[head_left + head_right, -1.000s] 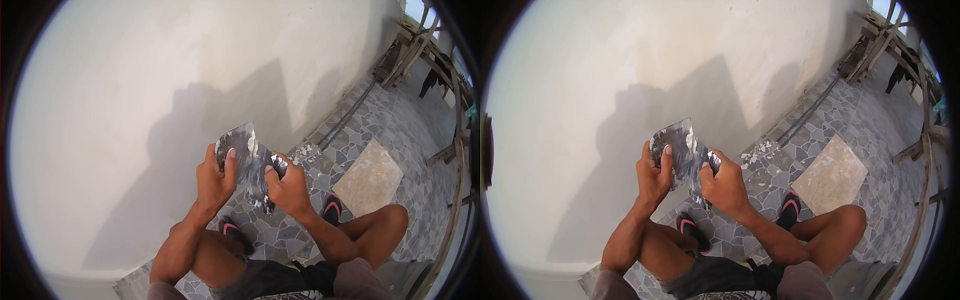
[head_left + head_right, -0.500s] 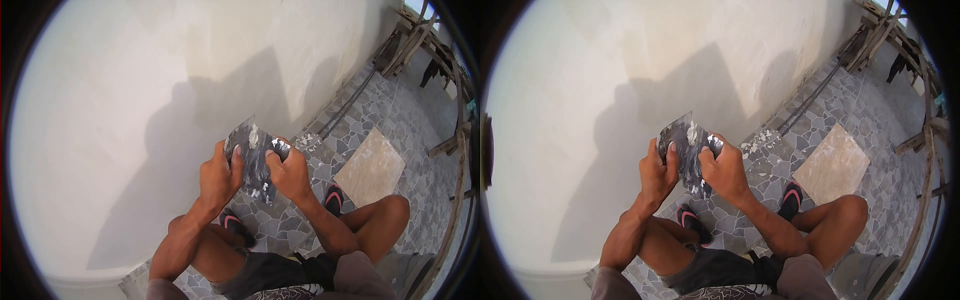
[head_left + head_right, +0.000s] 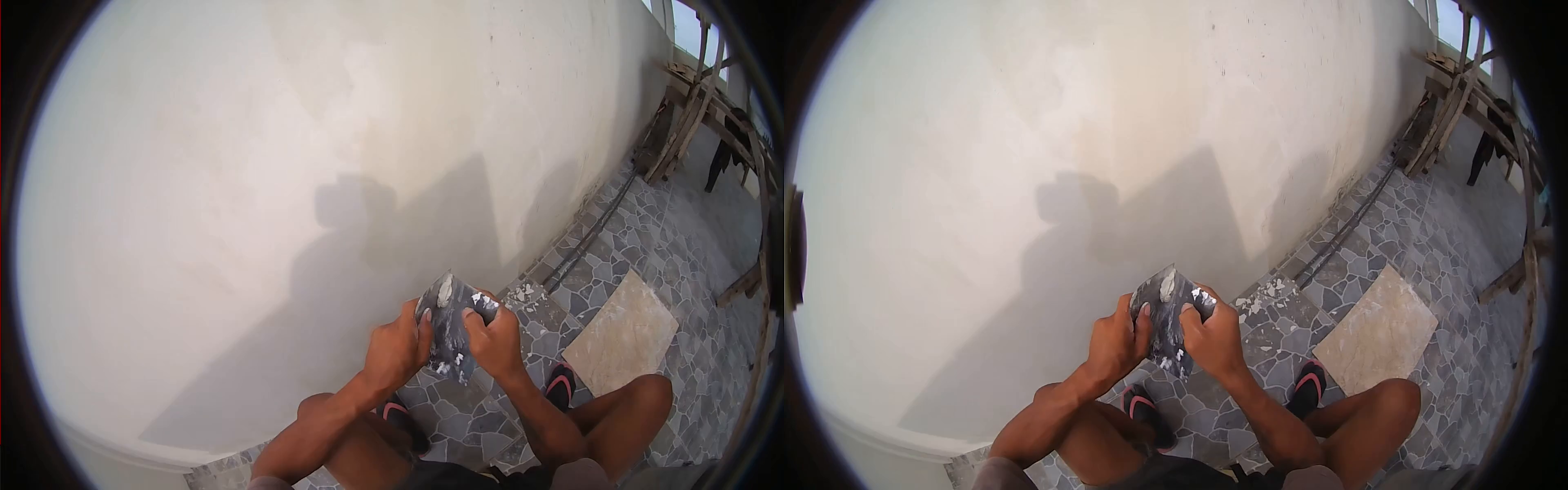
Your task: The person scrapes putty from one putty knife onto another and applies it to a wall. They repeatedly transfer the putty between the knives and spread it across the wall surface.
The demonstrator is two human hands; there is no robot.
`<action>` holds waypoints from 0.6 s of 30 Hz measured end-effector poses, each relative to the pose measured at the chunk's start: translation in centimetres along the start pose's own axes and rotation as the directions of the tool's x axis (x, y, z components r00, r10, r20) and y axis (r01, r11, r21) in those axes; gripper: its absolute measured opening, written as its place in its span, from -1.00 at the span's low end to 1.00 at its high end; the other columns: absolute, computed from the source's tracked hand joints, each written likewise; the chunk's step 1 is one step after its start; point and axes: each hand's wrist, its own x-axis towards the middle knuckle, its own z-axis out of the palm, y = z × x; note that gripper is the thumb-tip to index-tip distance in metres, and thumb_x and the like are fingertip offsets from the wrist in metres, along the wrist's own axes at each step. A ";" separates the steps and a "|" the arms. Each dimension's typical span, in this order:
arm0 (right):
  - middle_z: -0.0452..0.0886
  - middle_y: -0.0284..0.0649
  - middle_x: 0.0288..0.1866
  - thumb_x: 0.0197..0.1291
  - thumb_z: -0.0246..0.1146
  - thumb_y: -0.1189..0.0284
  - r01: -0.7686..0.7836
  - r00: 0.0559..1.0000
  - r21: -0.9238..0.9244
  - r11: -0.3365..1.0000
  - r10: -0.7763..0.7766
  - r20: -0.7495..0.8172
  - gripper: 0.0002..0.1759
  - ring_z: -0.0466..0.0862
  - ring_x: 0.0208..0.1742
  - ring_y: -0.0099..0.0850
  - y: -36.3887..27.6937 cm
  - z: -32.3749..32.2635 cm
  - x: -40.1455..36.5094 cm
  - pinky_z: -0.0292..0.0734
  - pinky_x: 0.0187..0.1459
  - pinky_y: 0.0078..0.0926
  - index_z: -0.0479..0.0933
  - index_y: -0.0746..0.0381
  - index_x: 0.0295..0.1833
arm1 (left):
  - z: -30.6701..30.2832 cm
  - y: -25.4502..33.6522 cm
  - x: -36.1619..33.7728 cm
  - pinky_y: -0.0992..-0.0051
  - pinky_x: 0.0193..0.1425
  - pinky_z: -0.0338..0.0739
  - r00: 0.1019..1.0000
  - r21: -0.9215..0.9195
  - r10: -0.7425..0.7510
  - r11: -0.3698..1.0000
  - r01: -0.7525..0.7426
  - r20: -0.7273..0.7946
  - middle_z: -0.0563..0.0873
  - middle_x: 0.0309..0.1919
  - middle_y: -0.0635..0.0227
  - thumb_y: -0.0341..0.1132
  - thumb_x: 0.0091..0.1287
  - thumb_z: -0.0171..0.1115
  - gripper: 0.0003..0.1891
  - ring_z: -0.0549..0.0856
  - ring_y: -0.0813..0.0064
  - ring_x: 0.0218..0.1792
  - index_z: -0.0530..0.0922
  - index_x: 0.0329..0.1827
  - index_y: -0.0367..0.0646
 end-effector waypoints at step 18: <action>0.60 -0.39 -0.38 0.28 0.17 0.51 -0.036 0.999 0.037 0.999 0.037 -0.013 -0.70 0.51 -0.37 -0.67 0.9 -0.3 0.0 0.47 -0.31 -0.58 0.58 0.43 0.07 | -0.7 0.3 -0.6 0.11 -0.59 0.51 0.994 0.073 0.109 0.991 -0.108 -0.003 0.60 -0.68 0.08 -0.36 0.49 0.15 -0.76 0.63 -0.01 -0.68 0.41 0.07 -0.33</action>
